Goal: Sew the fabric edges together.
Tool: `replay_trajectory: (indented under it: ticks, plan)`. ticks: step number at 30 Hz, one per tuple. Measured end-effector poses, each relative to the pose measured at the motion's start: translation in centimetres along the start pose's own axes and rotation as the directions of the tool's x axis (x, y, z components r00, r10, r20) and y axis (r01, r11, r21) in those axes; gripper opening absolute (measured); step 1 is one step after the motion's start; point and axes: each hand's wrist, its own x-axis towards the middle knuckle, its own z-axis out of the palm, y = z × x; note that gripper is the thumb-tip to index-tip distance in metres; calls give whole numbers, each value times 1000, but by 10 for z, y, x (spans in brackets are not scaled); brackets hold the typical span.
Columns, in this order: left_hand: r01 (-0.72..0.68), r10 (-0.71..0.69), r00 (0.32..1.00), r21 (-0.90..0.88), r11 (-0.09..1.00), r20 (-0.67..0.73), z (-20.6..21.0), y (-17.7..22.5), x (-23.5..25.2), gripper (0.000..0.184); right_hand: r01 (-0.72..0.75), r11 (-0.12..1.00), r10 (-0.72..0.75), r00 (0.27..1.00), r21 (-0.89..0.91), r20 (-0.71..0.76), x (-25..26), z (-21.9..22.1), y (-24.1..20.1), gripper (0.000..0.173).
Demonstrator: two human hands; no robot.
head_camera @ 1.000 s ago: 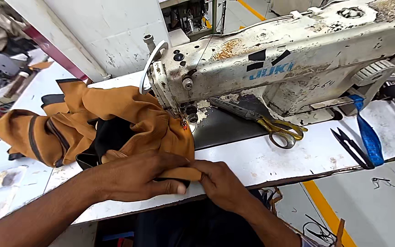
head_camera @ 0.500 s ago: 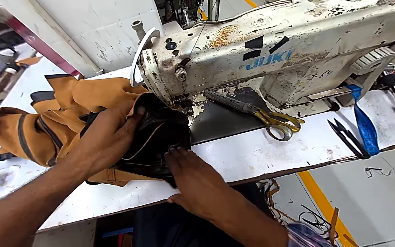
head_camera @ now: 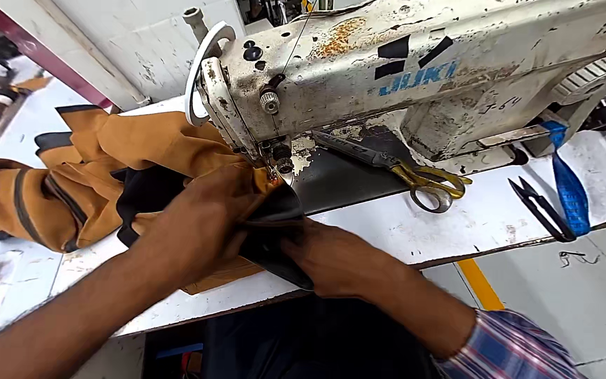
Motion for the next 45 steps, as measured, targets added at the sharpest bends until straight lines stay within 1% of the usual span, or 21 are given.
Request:
replay_trajectory:
  ticks: [1,2,3,4,5,7,10,14,16,19,21,23,24,25,26,27,29,31,33,41,45]
  plan:
    - [-73,72,996,18,997,60,7,5,-1,29,-10,1000,12,996,22,-93,4,11,-4,50]
    - [-114,109,987,38,993,120,17,11,-3,30,-43,998,50,981,43,-189,8,23,-13,33]
    - [-129,120,981,51,990,155,28,13,-3,24,-95,994,108,954,58,-279,13,33,-24,18]
    - [-130,121,979,46,990,161,37,12,-4,20,-164,983,181,932,82,-315,20,41,-38,12]
    - [-116,111,982,25,993,152,42,8,-5,18,-225,968,249,922,114,-297,24,46,-50,17]
    - [-100,103,986,-27,995,135,46,-8,-7,16,-279,948,307,926,151,-220,26,53,-63,41]
    - [-112,118,986,-58,992,122,56,-31,-18,19,-211,962,236,961,172,-141,14,49,-61,55]
    - [-47,54,990,-60,997,131,53,-23,-17,33,-113,975,133,987,193,-92,-3,39,-44,51]
    - [-108,108,989,-7,994,105,52,-18,-15,30,-71,981,94,987,179,-128,-7,38,-37,46]
    - [-271,263,960,75,960,97,53,-13,-12,21,-38,992,60,981,119,-186,-10,40,-33,39]
    - [-287,277,950,51,957,146,55,-10,-11,21,-24,996,45,965,86,-257,-11,44,-33,37]
    - [-165,172,966,-50,985,192,53,-10,-9,33,-12,997,32,958,72,-285,-12,48,-32,41]
    - [-25,53,976,-137,990,209,47,-9,-7,37,-4,997,26,957,75,-290,-12,50,-31,41]
    - [150,-94,966,-224,963,242,39,-7,-3,28,1,997,22,957,78,-291,-12,50,-30,40]
    - [301,-221,936,-302,905,273,33,-8,3,22,6,996,19,958,88,-285,-13,50,-29,39]
    - [422,-320,897,-376,825,305,28,-10,6,26,12,995,15,960,96,-279,-14,50,-28,39]
    - [542,-414,840,-509,668,351,25,-20,12,36,24,994,5,962,103,-273,-15,50,-27,41]
    - [579,-440,815,-568,585,377,23,-24,15,38,24,994,7,961,110,-276,-15,49,-27,42]
    - [571,-425,820,-586,574,383,23,-25,16,37,23,994,7,961,107,-276,-16,49,-26,43]
    - [491,-356,870,-538,685,341,21,-30,15,35,24,996,4,949,85,-314,-17,50,-25,39]
    - [459,-326,887,-556,693,326,23,-32,14,36,25,995,5,950,92,-312,-17,50,-24,38]
